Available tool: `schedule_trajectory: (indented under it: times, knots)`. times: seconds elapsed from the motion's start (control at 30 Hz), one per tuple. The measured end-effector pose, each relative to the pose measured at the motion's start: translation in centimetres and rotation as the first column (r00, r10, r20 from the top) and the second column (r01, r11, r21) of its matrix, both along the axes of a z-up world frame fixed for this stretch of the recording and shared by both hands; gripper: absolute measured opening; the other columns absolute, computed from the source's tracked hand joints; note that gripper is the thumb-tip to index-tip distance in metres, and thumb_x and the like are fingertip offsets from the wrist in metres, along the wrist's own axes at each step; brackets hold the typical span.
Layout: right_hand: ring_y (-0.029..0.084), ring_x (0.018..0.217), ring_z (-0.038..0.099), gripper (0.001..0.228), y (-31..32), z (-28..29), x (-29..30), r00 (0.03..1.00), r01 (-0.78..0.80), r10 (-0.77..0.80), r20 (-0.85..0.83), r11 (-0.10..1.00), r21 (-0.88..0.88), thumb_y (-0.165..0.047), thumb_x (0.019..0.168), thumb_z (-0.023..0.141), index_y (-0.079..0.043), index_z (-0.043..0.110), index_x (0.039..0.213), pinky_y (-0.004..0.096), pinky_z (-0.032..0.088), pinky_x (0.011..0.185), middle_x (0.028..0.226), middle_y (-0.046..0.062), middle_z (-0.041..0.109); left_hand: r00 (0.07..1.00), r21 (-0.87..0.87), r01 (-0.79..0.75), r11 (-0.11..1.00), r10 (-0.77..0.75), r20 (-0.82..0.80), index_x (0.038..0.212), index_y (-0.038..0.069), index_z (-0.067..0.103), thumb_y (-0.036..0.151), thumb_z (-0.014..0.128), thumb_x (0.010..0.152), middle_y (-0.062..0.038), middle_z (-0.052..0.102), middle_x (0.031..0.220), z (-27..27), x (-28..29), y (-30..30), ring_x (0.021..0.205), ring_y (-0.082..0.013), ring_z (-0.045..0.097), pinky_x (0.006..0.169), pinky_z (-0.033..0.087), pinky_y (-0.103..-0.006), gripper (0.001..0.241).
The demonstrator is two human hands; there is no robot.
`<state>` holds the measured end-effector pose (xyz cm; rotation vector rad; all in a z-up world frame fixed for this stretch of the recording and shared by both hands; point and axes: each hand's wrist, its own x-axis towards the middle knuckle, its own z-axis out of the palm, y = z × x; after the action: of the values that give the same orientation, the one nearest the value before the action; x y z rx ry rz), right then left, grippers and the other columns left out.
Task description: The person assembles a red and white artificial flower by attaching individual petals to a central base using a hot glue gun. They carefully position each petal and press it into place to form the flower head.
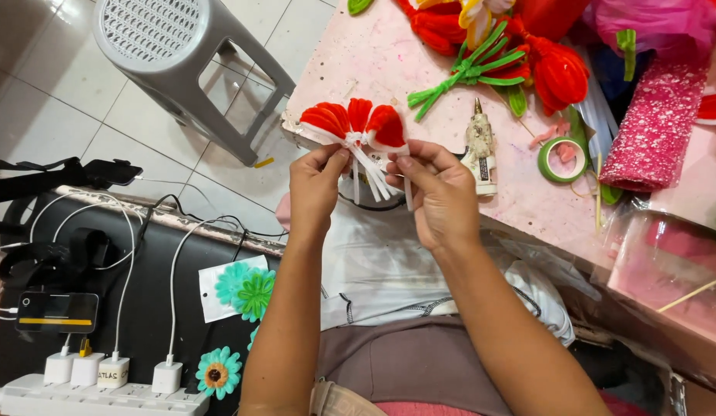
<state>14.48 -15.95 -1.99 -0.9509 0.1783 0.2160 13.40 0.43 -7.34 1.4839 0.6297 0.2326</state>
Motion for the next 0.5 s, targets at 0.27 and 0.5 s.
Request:
schedule_trajectory:
  times: [0.27, 0.5]
  knots:
    - [0.015, 0.082, 0.069, 0.023, 3.8, -1.1, -2.6, 0.997, 0.071, -0.072, -0.01, 0.99, -0.119, 0.001, 0.09, 0.076, 0.001, 0.07, 0.111, 0.026, 0.063, 0.073, 0.094, 0.01, 0.068, 0.999, -0.054, 0.034, 0.998, -0.034, 0.003, 0.104, 0.005, 0.08, 0.017, 0.071, 0.09, -0.005, 0.07, 0.073, -1.1, -1.2, 1.4, 0.072, -0.0106, 0.058, 0.07, 0.049, -0.0256, 0.021]
    - [0.012, 0.061, 0.058, 0.018, 3.6, 0.4, -4.4, 0.98, -0.078, 0.089, -0.175, 0.994, 0.07, -0.005, 0.095, 0.071, -0.006, 0.061, 0.11, 0.019, 0.045, 0.045, 0.081, 0.01, 0.065, 0.996, -0.267, 0.062, 0.962, -0.041, 0.082, 0.102, 0.004, 0.08, 0.019, 0.076, 0.092, -0.01, 0.075, 0.08, -1.9, -2.1, 2.7, 0.074, -0.0157, 0.071, 0.08, 0.061, -0.0335, 0.019]
